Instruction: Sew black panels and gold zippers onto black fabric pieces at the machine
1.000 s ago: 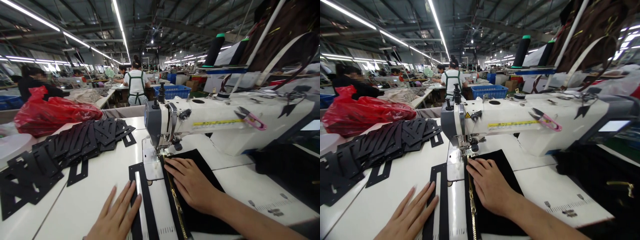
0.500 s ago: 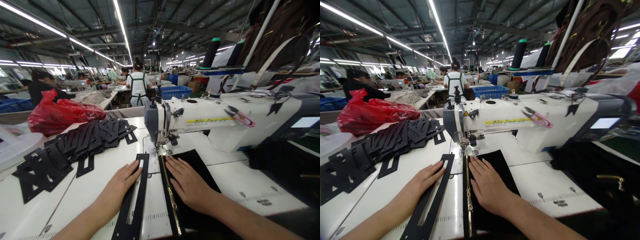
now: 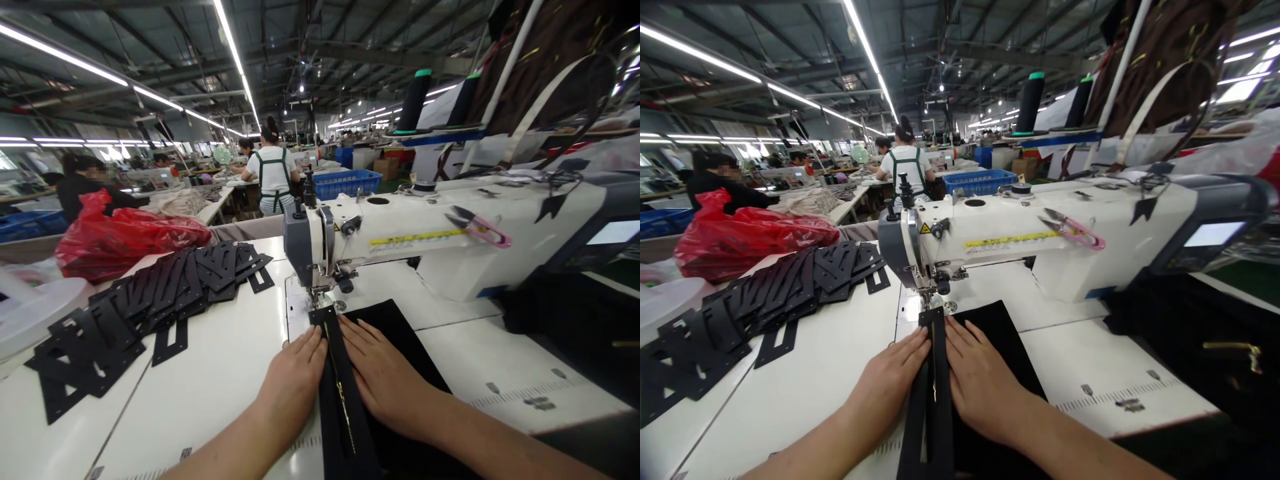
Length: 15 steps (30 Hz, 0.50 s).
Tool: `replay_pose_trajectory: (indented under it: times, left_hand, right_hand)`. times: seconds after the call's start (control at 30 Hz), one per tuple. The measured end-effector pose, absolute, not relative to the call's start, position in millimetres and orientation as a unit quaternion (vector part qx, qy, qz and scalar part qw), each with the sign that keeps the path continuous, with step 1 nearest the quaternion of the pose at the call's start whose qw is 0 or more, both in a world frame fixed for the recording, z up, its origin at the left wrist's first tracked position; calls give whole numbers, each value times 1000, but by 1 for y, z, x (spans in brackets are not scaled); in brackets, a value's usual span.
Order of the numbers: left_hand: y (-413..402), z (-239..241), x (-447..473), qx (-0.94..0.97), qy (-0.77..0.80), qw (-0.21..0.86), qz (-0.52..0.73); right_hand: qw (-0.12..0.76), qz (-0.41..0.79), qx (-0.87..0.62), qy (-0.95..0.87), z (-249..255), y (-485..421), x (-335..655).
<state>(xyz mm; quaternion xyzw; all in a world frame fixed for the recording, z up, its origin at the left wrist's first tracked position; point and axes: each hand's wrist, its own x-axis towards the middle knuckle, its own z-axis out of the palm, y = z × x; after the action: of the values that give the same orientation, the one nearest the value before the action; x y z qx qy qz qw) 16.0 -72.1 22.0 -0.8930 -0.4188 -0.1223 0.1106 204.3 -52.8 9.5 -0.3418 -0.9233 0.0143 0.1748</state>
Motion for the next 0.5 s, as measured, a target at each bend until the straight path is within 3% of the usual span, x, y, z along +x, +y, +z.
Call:
replay_pose_trajectory:
  times: [0.27,0.5]
  left_hand:
    - [-61,17,12,-902,-377,145,-151]
    - [-55,12,3,-915,-339,148,-163]
  right_hand:
    - [173,34,-365,-914,11,-52,202]
    - [154,146,-376,-902,24,-49,204]
